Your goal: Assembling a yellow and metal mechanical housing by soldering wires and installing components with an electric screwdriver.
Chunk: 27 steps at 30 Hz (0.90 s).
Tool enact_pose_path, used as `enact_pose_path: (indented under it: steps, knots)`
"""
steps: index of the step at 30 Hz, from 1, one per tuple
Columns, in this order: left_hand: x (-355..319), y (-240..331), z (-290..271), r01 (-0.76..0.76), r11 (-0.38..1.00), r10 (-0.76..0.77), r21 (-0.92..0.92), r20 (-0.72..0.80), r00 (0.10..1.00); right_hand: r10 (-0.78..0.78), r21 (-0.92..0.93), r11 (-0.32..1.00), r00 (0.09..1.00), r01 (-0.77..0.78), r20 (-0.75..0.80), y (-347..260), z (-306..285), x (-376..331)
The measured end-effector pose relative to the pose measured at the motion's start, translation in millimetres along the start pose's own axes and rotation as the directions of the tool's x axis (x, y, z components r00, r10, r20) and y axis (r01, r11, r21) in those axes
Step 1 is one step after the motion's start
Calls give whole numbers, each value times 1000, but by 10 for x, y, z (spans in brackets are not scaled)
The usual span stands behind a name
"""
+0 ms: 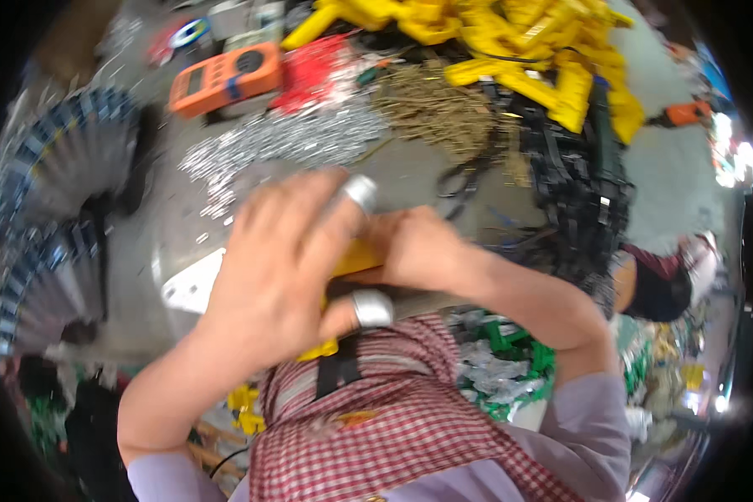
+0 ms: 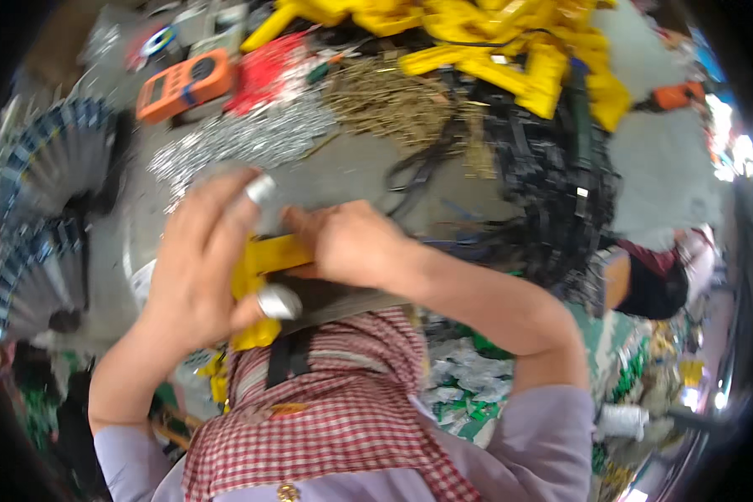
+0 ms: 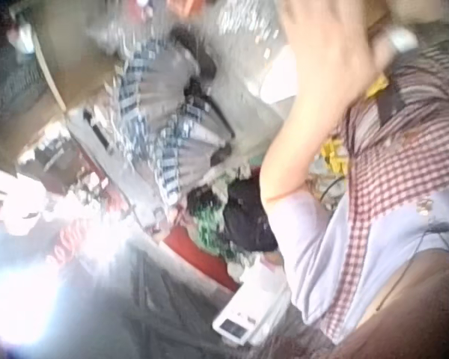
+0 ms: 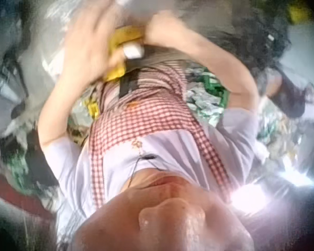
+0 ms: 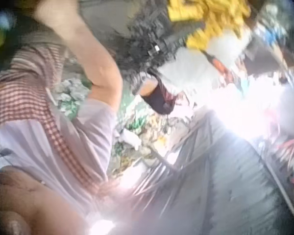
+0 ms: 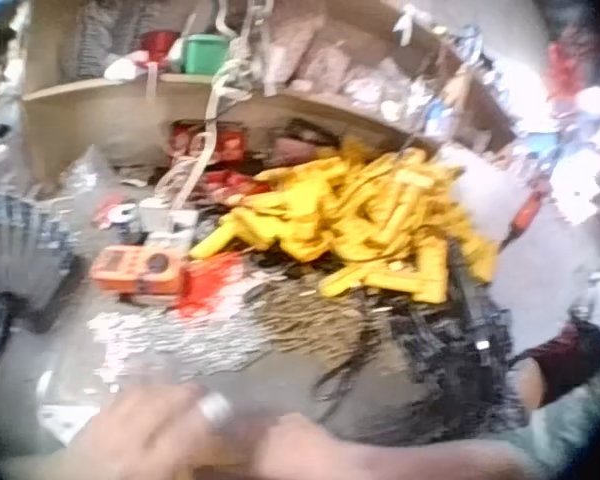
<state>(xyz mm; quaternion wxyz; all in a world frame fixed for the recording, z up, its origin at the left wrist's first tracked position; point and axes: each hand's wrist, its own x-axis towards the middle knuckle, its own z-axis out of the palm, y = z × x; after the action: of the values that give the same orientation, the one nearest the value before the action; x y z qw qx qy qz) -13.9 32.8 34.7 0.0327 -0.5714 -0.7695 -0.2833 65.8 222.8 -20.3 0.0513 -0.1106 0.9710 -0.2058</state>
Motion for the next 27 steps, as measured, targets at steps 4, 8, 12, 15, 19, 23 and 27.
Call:
enact_pose_path:
  steps: [4, 8, 12, 15, 19, 23, 27]
  knots:
    - [-30, 1, 338, 114, 990, -132, 81, 273, 953, -117, 155, 981, 993, 117, -7, 94, -147, -131]
    - [-41, -39, 348, 167, 983, -181, 70, 323, 929, 452, 85, 742, 403, -665, -796, 922, -1052, -768]
    - [8, 5, 341, 158, 982, -186, 101, 405, 895, 528, -183, 380, 375, -907, -762, 1933, -1273, -1481]
    - [50, -10, 393, 161, 980, -197, 119, 418, 887, 509, 15, 582, 350, -813, -786, 2181, -1390, -1695]
    - [115, -14, 413, 188, 971, -233, 147, 422, 876, 778, 812, 441, 288, 383, -559, 1222, -1173, -1305]
    - [95, -74, 507, 135, 987, -158, 92, 325, 933, 577, 752, 324, 510, 574, -638, 536, -766, -719]
    - [93, -70, 475, 129, 990, -140, 56, 295, 945, 350, 631, 438, 525, 640, -776, -51, -518, -155]
